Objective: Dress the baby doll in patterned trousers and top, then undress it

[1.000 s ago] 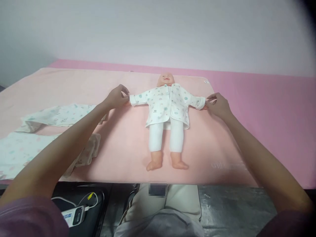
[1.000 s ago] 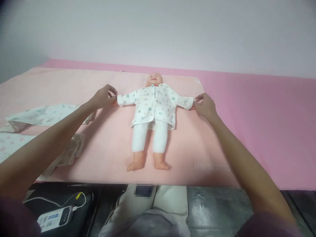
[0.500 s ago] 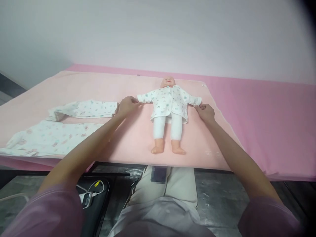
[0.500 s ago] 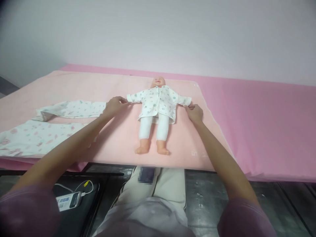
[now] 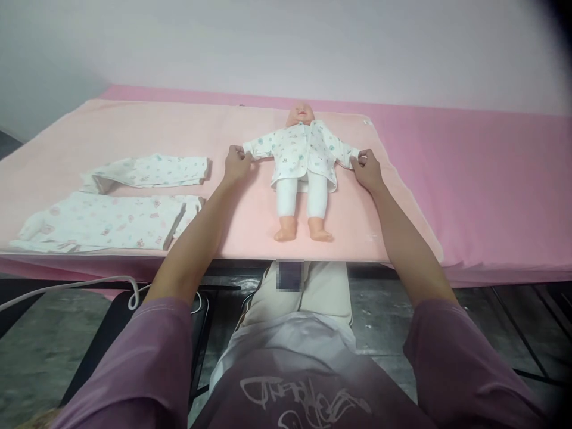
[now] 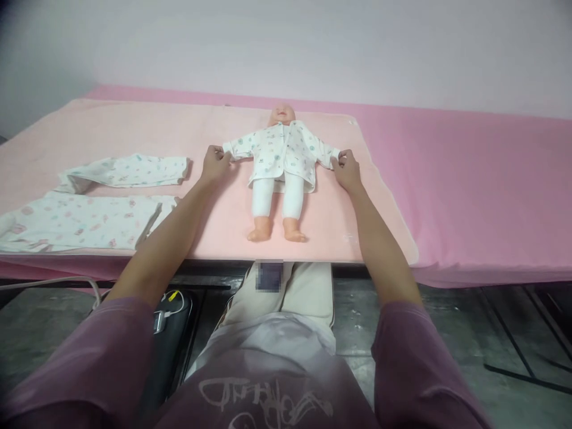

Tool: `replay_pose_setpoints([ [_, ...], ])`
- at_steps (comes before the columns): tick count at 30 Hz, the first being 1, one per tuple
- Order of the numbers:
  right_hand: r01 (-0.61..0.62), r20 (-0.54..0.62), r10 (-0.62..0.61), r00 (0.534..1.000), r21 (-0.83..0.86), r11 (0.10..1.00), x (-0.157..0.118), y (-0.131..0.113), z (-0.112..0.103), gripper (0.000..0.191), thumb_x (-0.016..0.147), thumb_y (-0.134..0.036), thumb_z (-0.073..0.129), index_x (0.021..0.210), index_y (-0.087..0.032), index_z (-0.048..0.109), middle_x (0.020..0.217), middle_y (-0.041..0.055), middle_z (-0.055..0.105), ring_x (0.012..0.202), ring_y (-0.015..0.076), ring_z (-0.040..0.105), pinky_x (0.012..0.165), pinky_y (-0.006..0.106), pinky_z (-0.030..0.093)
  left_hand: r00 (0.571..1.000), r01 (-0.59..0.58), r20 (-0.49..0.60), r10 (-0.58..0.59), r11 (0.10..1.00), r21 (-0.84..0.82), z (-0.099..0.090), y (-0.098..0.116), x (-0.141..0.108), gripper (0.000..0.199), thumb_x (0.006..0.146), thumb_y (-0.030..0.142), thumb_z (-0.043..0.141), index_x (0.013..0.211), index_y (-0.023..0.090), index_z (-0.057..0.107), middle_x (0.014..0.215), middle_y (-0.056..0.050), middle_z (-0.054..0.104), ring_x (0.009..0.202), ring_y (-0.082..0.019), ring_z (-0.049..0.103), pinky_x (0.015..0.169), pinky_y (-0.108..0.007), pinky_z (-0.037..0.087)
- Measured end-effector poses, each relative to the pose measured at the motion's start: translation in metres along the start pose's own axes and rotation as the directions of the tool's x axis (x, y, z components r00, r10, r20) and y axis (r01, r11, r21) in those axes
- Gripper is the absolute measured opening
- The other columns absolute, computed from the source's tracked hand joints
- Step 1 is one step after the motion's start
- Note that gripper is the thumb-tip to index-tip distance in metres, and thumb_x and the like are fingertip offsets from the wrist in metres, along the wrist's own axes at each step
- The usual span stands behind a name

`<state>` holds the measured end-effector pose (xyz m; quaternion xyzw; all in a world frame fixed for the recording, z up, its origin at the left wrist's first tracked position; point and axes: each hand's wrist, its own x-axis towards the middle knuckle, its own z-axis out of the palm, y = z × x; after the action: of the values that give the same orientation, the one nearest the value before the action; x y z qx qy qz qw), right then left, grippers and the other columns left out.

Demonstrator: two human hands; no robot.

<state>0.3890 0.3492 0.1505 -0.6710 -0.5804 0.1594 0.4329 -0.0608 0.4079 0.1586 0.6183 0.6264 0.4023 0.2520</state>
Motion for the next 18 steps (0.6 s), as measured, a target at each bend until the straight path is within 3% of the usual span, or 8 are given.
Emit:
replay_pose_setpoints([
  [6,-0.012,0.051,0.016,0.999,-0.091,0.996,0.005,0.010,-0.011,0.041,0.100,-0.065,0.073,0.098,-0.024,0.067,0.106,0.0098,0.078,0.106,0.0305,0.073,0.105,0.046,0.058,0.995,0.061,-0.080,-0.051,0.989,0.132,-0.003,0.008,-0.002,0.030,0.108,0.047,0.066,0.091,0.024,0.058,0.099,-0.007,0.071,0.103,-0.028,0.065,0.103,-0.041,0.047],
  [12,-0.055,-0.042,0.049,0.998,-0.144,0.988,0.009,0.021,-0.014,0.039,0.100,-0.063,0.072,0.091,-0.025,0.065,0.097,0.0085,0.074,0.101,0.0302,0.069,0.102,0.046,0.058,0.982,0.114,-0.161,-0.100,0.990,0.083,-0.007,0.005,-0.004,0.022,0.108,0.043,0.066,0.100,0.024,0.059,0.109,-0.007,0.074,0.114,-0.030,0.065,0.107,-0.041,0.046],
  [15,-0.043,-0.111,0.021,0.994,-0.204,0.978,0.014,0.022,-0.014,0.034,0.105,-0.055,0.062,0.092,-0.024,0.068,0.110,0.0136,0.075,0.117,0.0335,0.066,0.114,0.051,0.053,0.961,0.144,-0.248,-0.121,0.987,0.075,-0.013,0.003,0.001,0.024,0.111,0.046,0.063,0.107,0.022,0.061,0.115,-0.010,0.072,0.118,-0.030,0.061,0.108,-0.045,0.044],
  [16,-0.051,-0.142,0.021,0.990,-0.214,0.976,0.016,0.022,-0.014,0.031,0.106,-0.050,0.059,0.093,-0.024,0.069,0.117,0.0156,0.074,0.123,0.0346,0.065,0.117,0.053,0.051,0.964,0.136,-0.242,-0.108,0.985,0.104,-0.017,0.002,0.005,0.027,0.112,0.048,0.062,0.109,0.021,0.061,0.115,-0.011,0.070,0.119,-0.030,0.059,0.110,-0.047,0.042],
  [18,-0.071,-0.168,0.041,0.985,-0.174,0.982,0.024,0.019,-0.014,0.019,0.102,-0.039,0.060,0.098,-0.023,0.070,0.126,0.0167,0.073,0.130,0.0345,0.063,0.119,0.054,0.052,0.992,0.050,-0.122,-0.028,0.982,0.183,-0.027,0.001,0.017,0.035,0.111,0.052,0.061,0.109,0.017,0.063,0.108,-0.012,0.067,0.118,-0.029,0.054,0.112,-0.052,0.039],
])
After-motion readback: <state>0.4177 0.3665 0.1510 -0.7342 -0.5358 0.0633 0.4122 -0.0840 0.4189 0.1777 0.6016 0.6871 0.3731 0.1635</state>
